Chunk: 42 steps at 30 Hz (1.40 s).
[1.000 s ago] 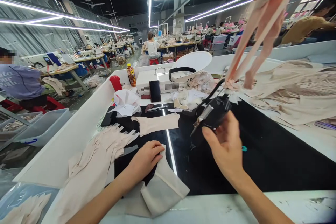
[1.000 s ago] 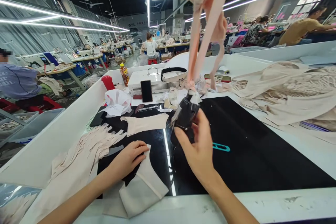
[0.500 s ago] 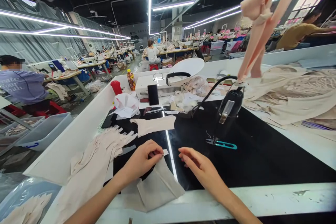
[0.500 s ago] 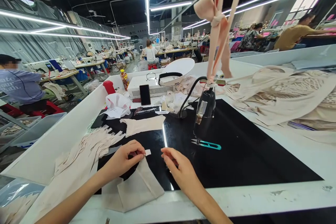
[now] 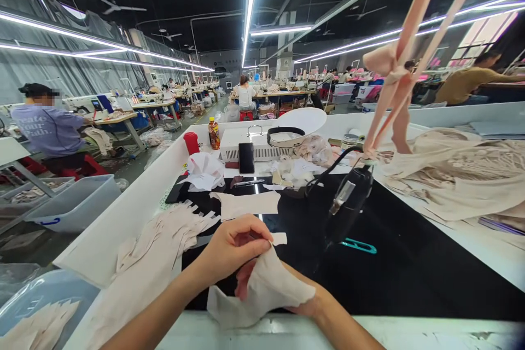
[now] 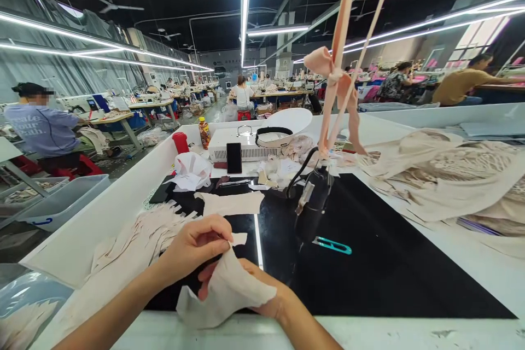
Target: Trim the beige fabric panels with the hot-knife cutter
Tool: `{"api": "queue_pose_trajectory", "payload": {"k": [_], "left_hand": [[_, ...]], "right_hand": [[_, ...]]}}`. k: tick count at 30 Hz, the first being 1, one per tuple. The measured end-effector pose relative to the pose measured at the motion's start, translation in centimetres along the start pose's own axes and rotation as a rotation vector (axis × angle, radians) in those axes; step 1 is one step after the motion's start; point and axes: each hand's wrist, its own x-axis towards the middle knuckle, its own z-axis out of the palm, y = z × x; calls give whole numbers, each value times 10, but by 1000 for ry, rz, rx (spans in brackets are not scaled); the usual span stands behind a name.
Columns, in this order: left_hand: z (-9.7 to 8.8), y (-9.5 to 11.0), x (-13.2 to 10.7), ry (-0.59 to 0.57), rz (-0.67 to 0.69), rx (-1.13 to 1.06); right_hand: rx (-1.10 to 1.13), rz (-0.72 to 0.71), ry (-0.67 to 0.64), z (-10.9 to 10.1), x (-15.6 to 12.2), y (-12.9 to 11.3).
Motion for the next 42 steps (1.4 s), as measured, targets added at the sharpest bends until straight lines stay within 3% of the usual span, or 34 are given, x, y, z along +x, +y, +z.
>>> {"api": "queue_pose_trajectory", "payload": {"k": [3,6,12,15,19,23,26,29,33,38,42], "left_hand": [[-15,-1,-3,23,103,-6],[-36,-10,-15,32,103,105],[-72,-54,-43,44,-51,344],[-79,-76,-51,152,-120,484],[-72,-88,-59,223,-123,617],[-55,-87,-66,89,-70,643],[-48,-87,-67,-46,-84,679],[-49,-88,-65,-175,-203,752],[-53,-87,-61,-223,-340,789],[-53,-85,-59,-248,-379,791],[-53,-86,-59,-247,-378,784]], "right_hand": [[-45,56,-75,-10,-6,-11],[-148,76,-26,-27,-18,-25],[-573,126,142,-41,-31,-32],[-766,118,240,-40,-27,-23],[-902,62,289,-43,-23,-9],[-1070,-41,308,-49,-24,-1],[-1144,-38,287,-51,-27,2],[-1186,-73,248,-55,-28,8],[-1221,-172,189,-59,-31,17],[-1275,-228,140,-59,-39,24],[-1306,-222,182,-64,-44,30]]}}
